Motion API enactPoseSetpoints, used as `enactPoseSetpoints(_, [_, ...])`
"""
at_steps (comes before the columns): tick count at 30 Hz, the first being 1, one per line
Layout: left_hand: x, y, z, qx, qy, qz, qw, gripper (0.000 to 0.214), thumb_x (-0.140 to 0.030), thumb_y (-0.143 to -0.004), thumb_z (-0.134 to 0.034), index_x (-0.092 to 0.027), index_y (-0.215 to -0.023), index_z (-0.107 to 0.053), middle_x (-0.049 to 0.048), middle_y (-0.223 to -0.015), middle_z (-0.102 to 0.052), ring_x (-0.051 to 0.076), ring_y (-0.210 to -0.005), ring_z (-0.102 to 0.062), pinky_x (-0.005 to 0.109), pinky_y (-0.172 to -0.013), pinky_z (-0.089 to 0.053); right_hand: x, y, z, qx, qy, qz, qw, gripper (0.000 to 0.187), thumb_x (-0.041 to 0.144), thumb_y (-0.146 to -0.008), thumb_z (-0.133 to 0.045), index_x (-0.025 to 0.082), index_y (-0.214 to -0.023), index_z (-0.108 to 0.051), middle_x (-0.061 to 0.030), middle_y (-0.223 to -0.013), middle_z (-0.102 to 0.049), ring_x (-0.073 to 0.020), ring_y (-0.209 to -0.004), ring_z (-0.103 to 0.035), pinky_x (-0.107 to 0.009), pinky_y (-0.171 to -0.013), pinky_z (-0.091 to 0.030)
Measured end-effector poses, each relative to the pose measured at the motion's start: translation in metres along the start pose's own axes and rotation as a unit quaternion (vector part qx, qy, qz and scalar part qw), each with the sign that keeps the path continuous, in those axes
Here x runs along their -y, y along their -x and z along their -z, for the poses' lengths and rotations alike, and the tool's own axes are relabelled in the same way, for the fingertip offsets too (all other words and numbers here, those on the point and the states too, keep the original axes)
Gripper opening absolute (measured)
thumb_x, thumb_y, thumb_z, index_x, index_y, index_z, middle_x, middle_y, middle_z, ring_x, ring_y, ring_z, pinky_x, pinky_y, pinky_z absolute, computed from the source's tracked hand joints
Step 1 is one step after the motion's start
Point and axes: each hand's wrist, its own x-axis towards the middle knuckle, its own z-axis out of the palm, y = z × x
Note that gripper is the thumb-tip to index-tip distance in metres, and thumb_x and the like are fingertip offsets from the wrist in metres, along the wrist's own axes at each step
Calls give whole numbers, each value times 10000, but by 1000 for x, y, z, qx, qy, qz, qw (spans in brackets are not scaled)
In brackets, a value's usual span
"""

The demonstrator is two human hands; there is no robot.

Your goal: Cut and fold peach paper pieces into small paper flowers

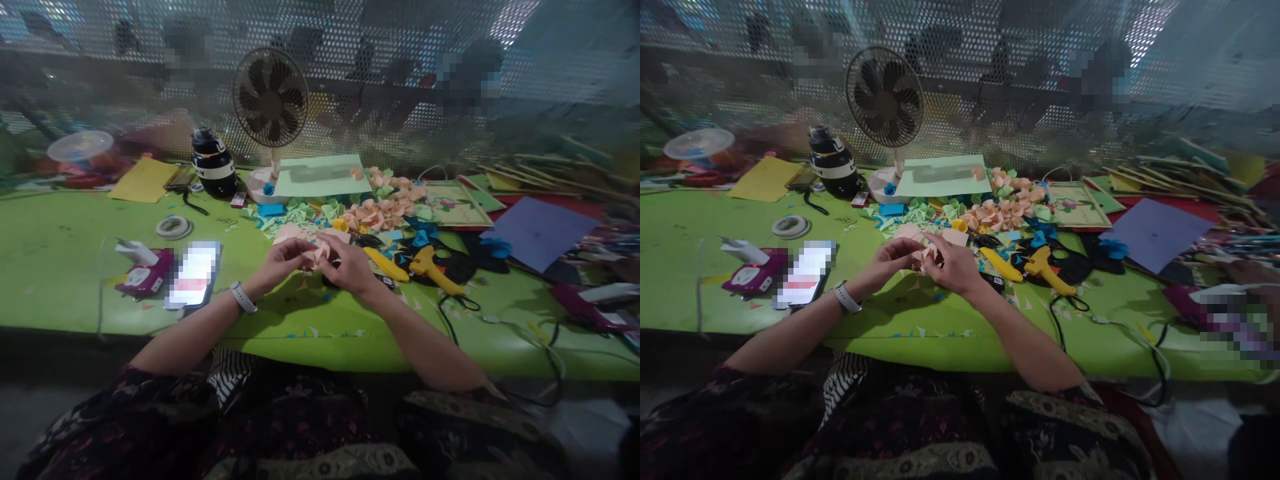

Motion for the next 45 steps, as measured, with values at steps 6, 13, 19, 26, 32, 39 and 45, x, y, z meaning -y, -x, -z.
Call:
enactPoseSetpoints(6, [1, -3, 3, -2, 21, -57, 998, 384, -316, -771, -807, -173, -1074, -622, 54, -983, -711, 140, -846, -688, 273, -783, -579, 1, -3, 3, -43, -128, -43, 990, 351, 265, -873, -560, 205, -1209, -641, -51, -1028, -732, -155, -750, -661, -287, -716, -555])
enactPoseSetpoints(13, [-3, -2, 3, -14, -26, -94, 995, 390, -323, -803, -780, -178, -1108, -585, 26, -886, -706, 120, -772, -688, 258, -759, -573, 0, -2, -3, -95, -171, -42, 980, 215, 266, -908, -564, 229, -1091, -670, -52, -1042, -701, -154, -790, -660, -295, -700, -579])
enactPoseSetpoints(19, [1, -2, 3, -9, -45, -111, 993, 366, -398, -841, -738, -175, -1071, -561, 22, -830, -708, 128, -743, -705, 261, -736, -591, 2, -3, -3, -120, -91, 46, 988, 155, 208, -915, -563, 236, -1036, -656, -77, -1053, -694, -220, -1042, -652, -378, -884, -561])
enactPoseSetpoints(26, [2, 0, 4, -48, -227, -248, 940, 213, -260, -903, -647, -167, -1094, -670, 97, -1062, -729, 168, -957, -712, 303, -826, -609, 1, -2, -5, -140, -64, 71, 986, 152, 200, -933, -561, 237, -989, -697, -75, -987, -721, -224, -980, -677, -399, -869, -559])
enactPoseSetpoints(32, [3, 0, 4, -94, -294, -329, 893, 172, -187, -870, -661, -186, -1008, -765, 77, -954, -782, 171, -866, -741, 288, -804, -611, 5, -2, -4, -144, -78, 59, 985, 156, 205, -933, -567, 228, -969, -716, -72, -953, -734, -217, -939, -689, -377, -842, -568])
enactPoseSetpoints(39, [4, 4, -3, -114, -124, -198, 966, 198, -286, -847, -703, -144, -975, -753, 77, -902, -769, 160, -790, -735, 293, -745, -634, 9, -2, -1, -151, -106, 42, 982, 157, 197, -928, -563, 239, -945, -713, -57, -935, -740, -214, -932, -692, -388, -849, -568])
enactPoseSetpoints(45, [1, 4, -5, -113, -59, -142, 982, 279, -369, -778, -778, -136, -927, -740, 66, -870, -765, 167, -739, -740, 317, -700, -659, 7, -1, -2, -118, -111, 19, 987, 170, 231, -918, -568, 236, -1028, -697, -82, -1043, -718, -228, -1035, -668, -410, -888, -573])
